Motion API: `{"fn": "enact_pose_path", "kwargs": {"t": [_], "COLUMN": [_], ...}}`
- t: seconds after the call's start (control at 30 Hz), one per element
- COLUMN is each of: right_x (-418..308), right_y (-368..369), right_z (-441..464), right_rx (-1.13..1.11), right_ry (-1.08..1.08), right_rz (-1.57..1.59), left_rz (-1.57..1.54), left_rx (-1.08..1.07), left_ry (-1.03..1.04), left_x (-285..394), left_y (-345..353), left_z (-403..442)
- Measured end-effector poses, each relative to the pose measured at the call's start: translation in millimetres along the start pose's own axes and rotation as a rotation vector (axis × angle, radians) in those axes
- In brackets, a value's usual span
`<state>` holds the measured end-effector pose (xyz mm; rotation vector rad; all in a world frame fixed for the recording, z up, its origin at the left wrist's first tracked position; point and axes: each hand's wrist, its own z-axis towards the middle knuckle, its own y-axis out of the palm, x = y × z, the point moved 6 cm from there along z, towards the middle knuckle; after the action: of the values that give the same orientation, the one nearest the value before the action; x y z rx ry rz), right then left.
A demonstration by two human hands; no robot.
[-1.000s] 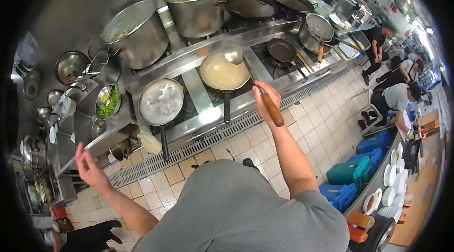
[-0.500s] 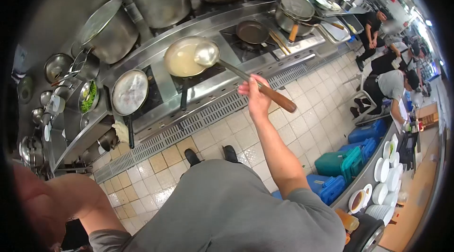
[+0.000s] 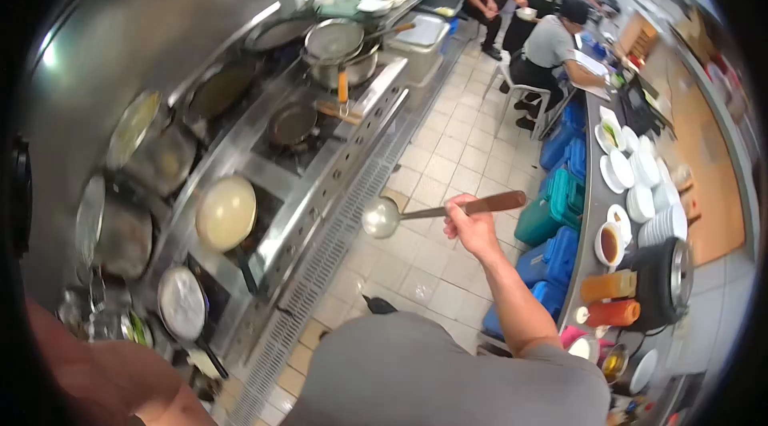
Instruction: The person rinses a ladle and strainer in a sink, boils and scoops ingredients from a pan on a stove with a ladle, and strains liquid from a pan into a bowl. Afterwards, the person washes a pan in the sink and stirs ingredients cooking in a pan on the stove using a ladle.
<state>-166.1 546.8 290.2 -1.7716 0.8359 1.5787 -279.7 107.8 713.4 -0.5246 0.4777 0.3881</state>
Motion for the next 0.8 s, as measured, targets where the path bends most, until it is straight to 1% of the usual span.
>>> {"fn": "enact_pose_path", "kwargs": {"t": [0.1, 0.23, 0.37, 0.43, 0.5, 0.57, 0.63, 0.67, 0.7, 0.73, 0.8], "right_x": [-35, -107, -169, -207, -235, -243, -262, -252, -265, -291, -340], "right_y": [-21, -47, -48, -40, -35, -50, -50, -77, -89, -65, -9], "right_z": [-11, -22, -25, -31, -32, -22, -26, -9, -6, -16, -40], "right_rx": [0.038, 0.050, -0.109, -0.152, -0.236, -0.360, -0.414, -0.635, -0.628, -0.655, -0.920], "right_ry": [-0.056, -0.202, -0.430, -0.601, -0.728, -0.755, -0.813, -0.686, -0.815, -0.819, -0.681], "right_rz": [-0.006, 0.062, 0.205, 0.233, 0.313, 0.387, 0.586, 0.686, 0.496, 0.512, 0.619], "left_rz": [0.035, 0.058, 0.117, 0.149, 0.176, 0.206, 0.241, 0.256, 0.271, 0.290, 0.314], "left_rx": [0.025, 0.012, -0.014, -0.033, -0.049, -0.069, -0.091, -0.100, -0.108, -0.115, -0.129], "left_ry": [0.029, 0.021, 0.006, -0.008, -0.023, -0.037, -0.047, -0.054, -0.063, -0.066, -0.081], "left_x": [-3, -15, -25, -32, -39, -42, -44, -45, -46, -47, -47], "left_y": [2, 6, -3, -7, -12, -18, -24, -28, -32, -36, -44], "left_z": [6, 8, 7, 6, 6, 6, 6, 6, 6, 5, 5]}}
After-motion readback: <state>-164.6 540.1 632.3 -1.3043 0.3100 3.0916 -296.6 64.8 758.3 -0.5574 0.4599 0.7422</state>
